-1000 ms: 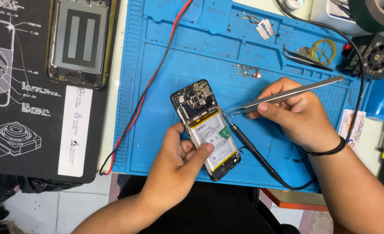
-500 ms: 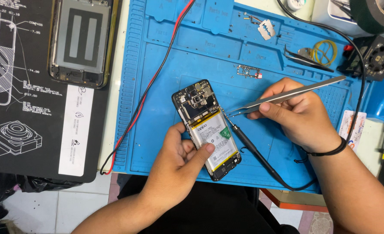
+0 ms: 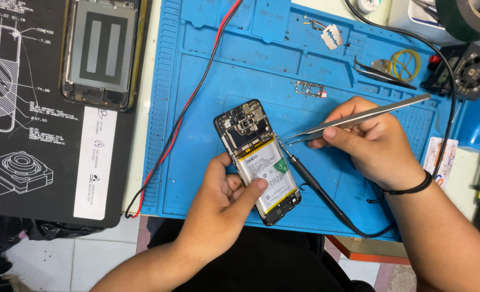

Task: The person uses tweezers and a screwdriver to reassemble a disassembled smartphone on a blue work mat. They connect internal components, secure the chassis with screws, and power on the device to verify functionality.

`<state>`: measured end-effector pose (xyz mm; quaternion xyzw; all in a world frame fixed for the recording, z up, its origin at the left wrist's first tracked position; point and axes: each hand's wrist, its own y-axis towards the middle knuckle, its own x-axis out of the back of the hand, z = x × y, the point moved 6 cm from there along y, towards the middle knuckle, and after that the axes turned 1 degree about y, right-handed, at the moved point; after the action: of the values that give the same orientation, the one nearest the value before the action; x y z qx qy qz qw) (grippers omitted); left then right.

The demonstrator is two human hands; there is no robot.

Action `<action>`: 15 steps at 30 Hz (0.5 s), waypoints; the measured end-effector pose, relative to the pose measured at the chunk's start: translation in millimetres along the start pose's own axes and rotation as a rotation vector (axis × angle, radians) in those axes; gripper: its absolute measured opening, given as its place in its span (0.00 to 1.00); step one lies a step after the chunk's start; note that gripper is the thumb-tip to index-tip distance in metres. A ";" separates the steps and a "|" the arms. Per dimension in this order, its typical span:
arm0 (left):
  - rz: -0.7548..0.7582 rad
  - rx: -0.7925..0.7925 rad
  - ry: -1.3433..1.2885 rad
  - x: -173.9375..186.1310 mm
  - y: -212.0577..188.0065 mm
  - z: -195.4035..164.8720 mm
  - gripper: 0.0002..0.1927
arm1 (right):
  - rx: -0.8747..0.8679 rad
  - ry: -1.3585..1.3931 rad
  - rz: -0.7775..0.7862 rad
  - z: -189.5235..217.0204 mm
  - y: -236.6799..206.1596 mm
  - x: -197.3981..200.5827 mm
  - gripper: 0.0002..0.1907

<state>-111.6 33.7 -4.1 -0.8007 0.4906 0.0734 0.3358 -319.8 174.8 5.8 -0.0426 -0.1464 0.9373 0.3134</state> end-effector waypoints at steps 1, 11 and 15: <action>-0.002 0.004 0.001 0.0 0.0 0.1 0.27 | 0.001 0.004 0.002 0.3 0.1 0.1 0.06; -0.008 0.018 0.002 0.9 -0.3 1.2 0.26 | -0.008 -0.027 -0.009 0.8 -0.5 0.0 0.06; 0.000 -0.002 -0.009 0.2 -0.1 1.0 0.26 | -0.005 -0.041 -0.009 0.9 -0.5 -0.5 0.05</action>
<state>-111.2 34.2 -4.9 -0.8008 0.4889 0.0777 0.3371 -319.3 174.6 6.9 -0.0232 -0.1552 0.9362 0.3146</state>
